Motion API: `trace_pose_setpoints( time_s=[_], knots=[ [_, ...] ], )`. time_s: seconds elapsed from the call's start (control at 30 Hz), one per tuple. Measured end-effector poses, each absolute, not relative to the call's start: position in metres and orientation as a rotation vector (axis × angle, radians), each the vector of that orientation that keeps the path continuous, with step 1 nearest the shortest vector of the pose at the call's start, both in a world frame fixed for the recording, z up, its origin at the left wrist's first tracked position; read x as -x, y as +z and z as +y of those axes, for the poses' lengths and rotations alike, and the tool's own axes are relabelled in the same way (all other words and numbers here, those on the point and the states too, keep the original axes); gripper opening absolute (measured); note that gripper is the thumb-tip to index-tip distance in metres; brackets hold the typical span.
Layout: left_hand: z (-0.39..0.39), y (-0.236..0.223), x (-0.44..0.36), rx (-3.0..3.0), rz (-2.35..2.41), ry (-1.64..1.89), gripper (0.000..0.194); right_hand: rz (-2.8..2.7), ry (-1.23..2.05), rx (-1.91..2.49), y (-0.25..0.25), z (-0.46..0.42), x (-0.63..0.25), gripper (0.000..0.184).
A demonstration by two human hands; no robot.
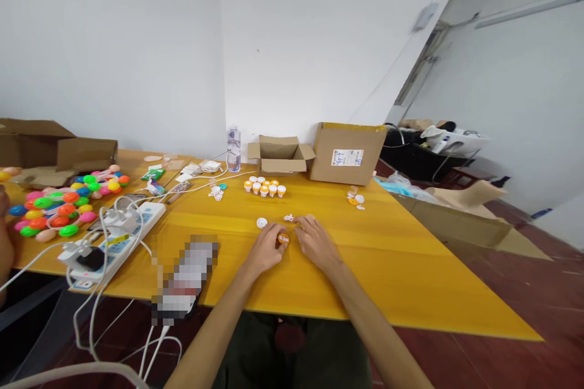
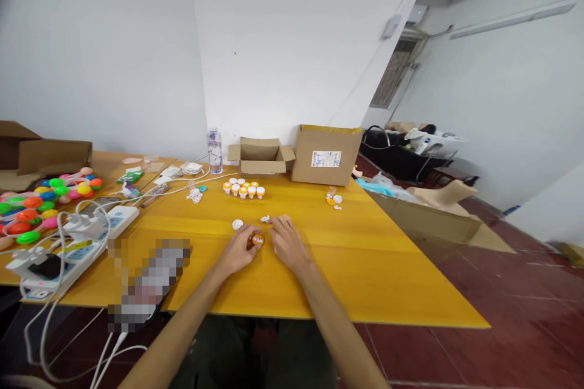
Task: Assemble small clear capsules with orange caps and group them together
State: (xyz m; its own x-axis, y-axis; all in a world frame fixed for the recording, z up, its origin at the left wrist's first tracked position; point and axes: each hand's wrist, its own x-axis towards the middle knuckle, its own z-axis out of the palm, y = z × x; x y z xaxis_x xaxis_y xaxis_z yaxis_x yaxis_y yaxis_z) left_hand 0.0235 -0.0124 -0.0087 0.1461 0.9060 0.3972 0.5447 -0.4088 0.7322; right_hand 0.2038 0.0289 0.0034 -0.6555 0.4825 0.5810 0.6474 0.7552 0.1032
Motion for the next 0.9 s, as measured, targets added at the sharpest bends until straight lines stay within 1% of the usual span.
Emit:
trace_pose_setpoints(
  time_s=[0.2,0.4,0.5,0.67,0.9],
  knots=[
    [-0.011,-0.011,-0.024,-1.994,1.389,1.183,0.025,-2.324,-0.137,0.873,0.002,0.030,-0.205,0.024],
    [-0.015,-0.006,-0.025,-1.995,1.373,1.206,0.020,-2.357,0.124,0.765,0.007,0.025,-0.201,0.021],
    [-0.016,-0.006,-0.025,-1.994,1.359,1.207,0.017,-2.388,0.188,0.733,0.008,0.023,-0.199,0.022],
    [-0.016,-0.009,-0.026,-1.995,1.362,1.182,0.025,-2.400,0.276,0.746,0.007,0.028,-0.200,0.022],
    [-0.017,-0.010,-0.027,-2.003,1.359,1.172,0.024,-2.381,0.356,0.750,0.002,0.037,-0.201,0.017]
  ],
)
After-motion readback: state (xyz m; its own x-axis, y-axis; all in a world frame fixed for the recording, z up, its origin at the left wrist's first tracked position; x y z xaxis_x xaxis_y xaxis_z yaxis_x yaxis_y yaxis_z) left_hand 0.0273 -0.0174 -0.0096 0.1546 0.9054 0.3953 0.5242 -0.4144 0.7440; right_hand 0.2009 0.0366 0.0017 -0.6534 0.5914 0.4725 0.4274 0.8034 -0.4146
